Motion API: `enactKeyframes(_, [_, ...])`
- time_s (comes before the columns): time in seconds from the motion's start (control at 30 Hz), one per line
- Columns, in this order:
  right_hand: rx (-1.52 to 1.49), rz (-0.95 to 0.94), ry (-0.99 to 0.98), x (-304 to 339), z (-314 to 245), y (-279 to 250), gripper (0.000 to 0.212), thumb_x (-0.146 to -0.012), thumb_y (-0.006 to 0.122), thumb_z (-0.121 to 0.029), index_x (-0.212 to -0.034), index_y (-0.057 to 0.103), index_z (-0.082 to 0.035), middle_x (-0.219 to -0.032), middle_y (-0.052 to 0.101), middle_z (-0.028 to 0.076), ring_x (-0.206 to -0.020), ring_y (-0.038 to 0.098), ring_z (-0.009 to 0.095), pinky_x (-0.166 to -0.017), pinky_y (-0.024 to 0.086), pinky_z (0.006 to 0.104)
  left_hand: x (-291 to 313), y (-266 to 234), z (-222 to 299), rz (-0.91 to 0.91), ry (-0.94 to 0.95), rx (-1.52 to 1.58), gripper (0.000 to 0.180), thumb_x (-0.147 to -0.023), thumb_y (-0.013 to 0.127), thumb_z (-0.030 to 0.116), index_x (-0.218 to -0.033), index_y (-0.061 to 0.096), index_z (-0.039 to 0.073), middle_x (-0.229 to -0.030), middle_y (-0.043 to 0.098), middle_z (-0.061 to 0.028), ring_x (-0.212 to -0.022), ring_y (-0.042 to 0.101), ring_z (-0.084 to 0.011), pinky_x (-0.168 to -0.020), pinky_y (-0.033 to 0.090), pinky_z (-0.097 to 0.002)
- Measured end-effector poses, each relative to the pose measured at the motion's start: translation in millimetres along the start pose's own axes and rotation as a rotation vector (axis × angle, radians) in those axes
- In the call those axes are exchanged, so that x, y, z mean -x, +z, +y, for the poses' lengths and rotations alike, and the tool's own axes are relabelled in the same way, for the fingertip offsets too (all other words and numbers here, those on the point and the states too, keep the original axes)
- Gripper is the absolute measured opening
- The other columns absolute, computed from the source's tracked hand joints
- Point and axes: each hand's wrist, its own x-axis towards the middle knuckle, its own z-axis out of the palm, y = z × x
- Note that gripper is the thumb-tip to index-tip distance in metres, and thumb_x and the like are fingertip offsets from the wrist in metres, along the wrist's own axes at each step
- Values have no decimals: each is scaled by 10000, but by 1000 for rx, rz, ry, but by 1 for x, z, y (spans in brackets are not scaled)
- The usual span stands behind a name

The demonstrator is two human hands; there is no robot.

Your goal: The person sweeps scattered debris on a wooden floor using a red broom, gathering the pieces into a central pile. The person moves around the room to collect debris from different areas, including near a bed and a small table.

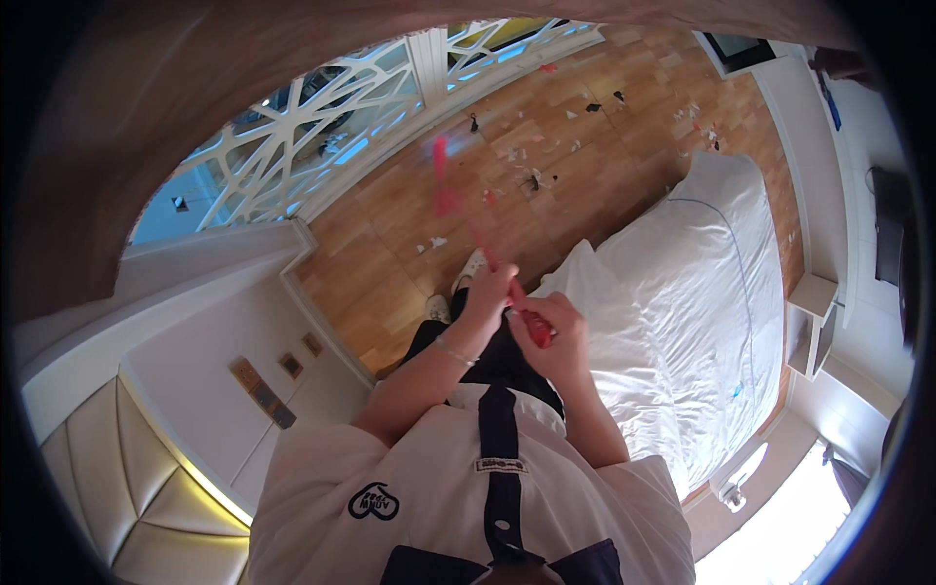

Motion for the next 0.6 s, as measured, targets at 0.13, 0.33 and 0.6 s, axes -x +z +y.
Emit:
enactKeyframes(0.13, [42,-245,121,24,-4,60,170,-781,643,-111,-944,669,-71,-723,590,119,-649,593,241,-610,469,306,-4,-107,-30,89,-105,-87,270,-796,506,186,-594,528,9,-498,532,-94,-401,469,-153,-351,329,-271])
enactKeyframes(0.33, [-187,-255,371,61,57,139,199,-811,630,-154,-987,669,-69,-749,659,117,-674,622,164,-640,475,284,-16,-180,-80,136,-285,-151,275,-824,492,206,-605,514,41,-491,495,-75,-376,455,-154,-327,314,-273])
enactKeyframes(0.6, [141,3,236,83,21,47,166,-790,627,-87,-944,685,-68,-643,617,69,-537,527,107,-543,437,240,2,-68,-92,-255,-340,38,271,-811,525,198,-572,473,82,-498,463,-27,-398,428,-134,-384,319,-259])
